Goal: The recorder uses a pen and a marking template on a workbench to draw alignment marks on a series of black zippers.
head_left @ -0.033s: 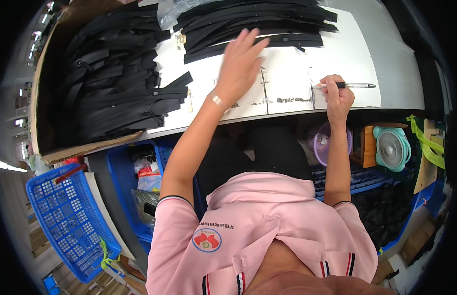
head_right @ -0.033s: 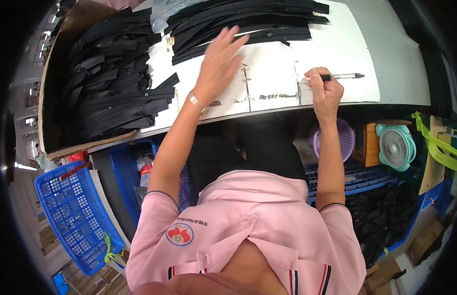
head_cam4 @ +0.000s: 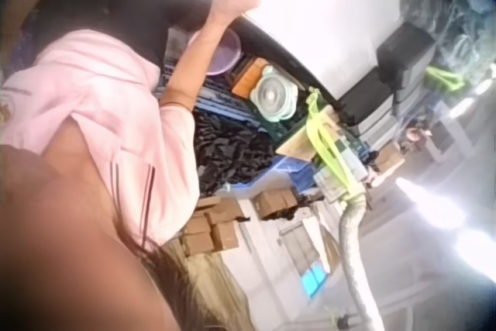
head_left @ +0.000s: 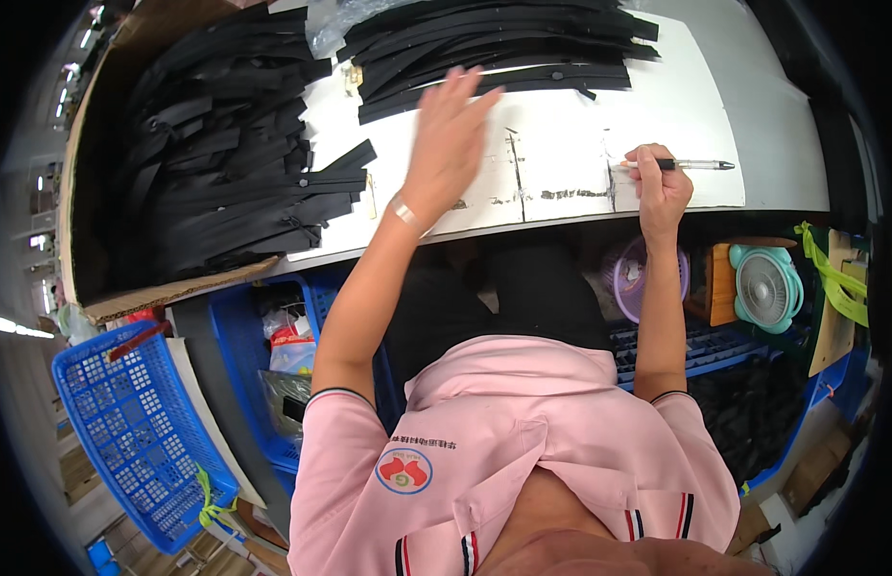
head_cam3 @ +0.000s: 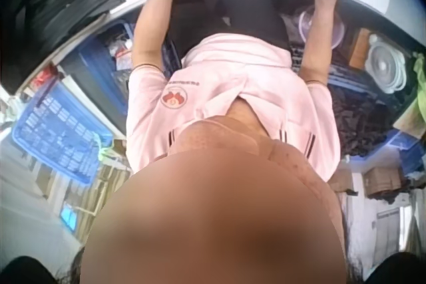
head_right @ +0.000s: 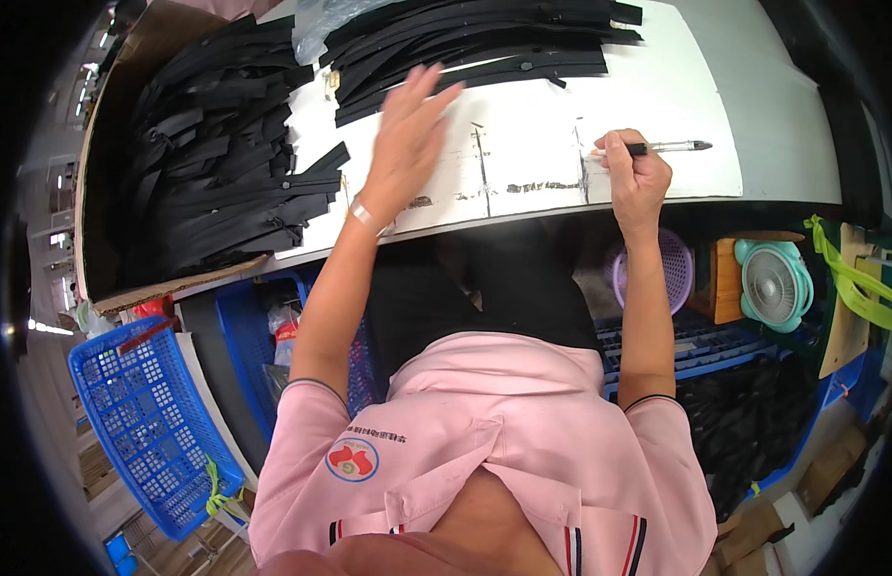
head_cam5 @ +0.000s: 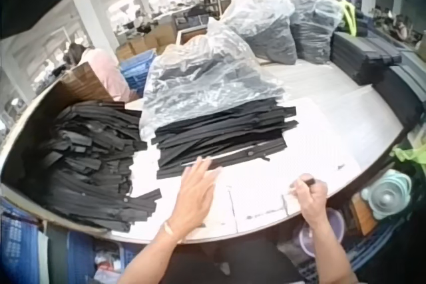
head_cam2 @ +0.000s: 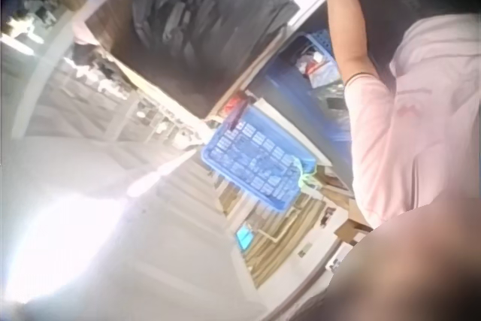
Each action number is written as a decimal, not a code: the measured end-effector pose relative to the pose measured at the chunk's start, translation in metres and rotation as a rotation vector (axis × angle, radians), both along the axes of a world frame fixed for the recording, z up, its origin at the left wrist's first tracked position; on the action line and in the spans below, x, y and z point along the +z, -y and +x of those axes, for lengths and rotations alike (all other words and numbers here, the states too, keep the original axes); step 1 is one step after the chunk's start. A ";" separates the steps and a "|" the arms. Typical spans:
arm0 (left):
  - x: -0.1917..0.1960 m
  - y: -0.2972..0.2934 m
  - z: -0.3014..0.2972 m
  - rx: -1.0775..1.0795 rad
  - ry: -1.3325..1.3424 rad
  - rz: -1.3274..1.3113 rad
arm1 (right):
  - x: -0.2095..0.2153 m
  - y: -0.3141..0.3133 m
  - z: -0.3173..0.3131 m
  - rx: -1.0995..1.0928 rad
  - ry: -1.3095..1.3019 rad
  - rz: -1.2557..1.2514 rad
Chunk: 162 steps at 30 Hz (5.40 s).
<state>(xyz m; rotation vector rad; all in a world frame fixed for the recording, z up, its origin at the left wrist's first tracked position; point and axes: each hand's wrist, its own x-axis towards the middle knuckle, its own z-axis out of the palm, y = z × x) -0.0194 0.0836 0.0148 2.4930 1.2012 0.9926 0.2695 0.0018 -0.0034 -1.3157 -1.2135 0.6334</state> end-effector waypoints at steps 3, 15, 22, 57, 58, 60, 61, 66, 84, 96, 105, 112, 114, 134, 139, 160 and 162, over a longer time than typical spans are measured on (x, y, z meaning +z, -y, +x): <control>0.012 0.036 -0.072 0.217 -0.253 -0.031 | 0.001 -0.001 0.001 -0.008 0.019 0.003; 0.021 0.031 -0.166 0.547 -0.248 0.169 | 0.001 -0.003 -0.003 -0.018 0.042 0.007; 0.013 0.042 -0.032 0.142 0.096 -0.049 | 0.001 -0.002 -0.010 -0.068 0.050 0.092; -0.024 0.125 -0.065 0.433 -0.215 -0.065 | 0.004 0.035 0.004 -0.107 0.917 0.139; -0.025 0.126 -0.064 0.442 -0.223 -0.049 | 0.010 0.033 -0.009 -0.144 0.833 0.166; -0.025 0.127 -0.064 0.447 -0.208 -0.040 | 0.019 0.031 -0.038 -0.087 0.505 0.055; -0.025 0.126 -0.065 0.447 -0.202 -0.026 | 0.023 0.028 -0.055 -0.025 0.332 -0.041; -0.029 0.126 -0.065 0.459 -0.169 -0.019 | 0.047 -0.001 -0.148 0.338 -0.110 -0.175; -0.028 0.126 -0.065 0.468 -0.096 0.036 | 0.005 -0.022 -0.194 0.440 0.251 -0.085; -0.028 0.126 -0.064 0.477 -0.117 0.020 | 0.009 -0.021 -0.186 0.567 0.222 -0.105; -0.029 0.125 -0.064 0.475 -0.140 0.012 | 0.002 -0.025 -0.182 0.638 0.329 -0.109; -0.030 0.125 -0.065 0.470 -0.146 0.003 | 0.027 -0.017 -0.138 0.295 0.169 -0.054; -0.031 0.125 -0.064 0.465 -0.150 0.001 | 0.020 -0.019 -0.119 0.261 0.181 -0.033; -0.005 0.102 0.000 0.225 0.244 -0.047 | 0.014 -0.020 -0.109 0.193 0.399 0.006; -0.016 0.083 0.026 0.226 0.308 -0.115 | 0.014 -0.019 -0.109 0.177 0.366 -0.004; -0.013 0.082 0.029 0.221 0.314 -0.140 | 0.022 -0.012 -0.087 0.346 0.070 -0.042; -0.012 0.081 0.028 0.236 0.293 -0.144 | 0.035 -0.011 -0.073 0.243 -0.061 -0.026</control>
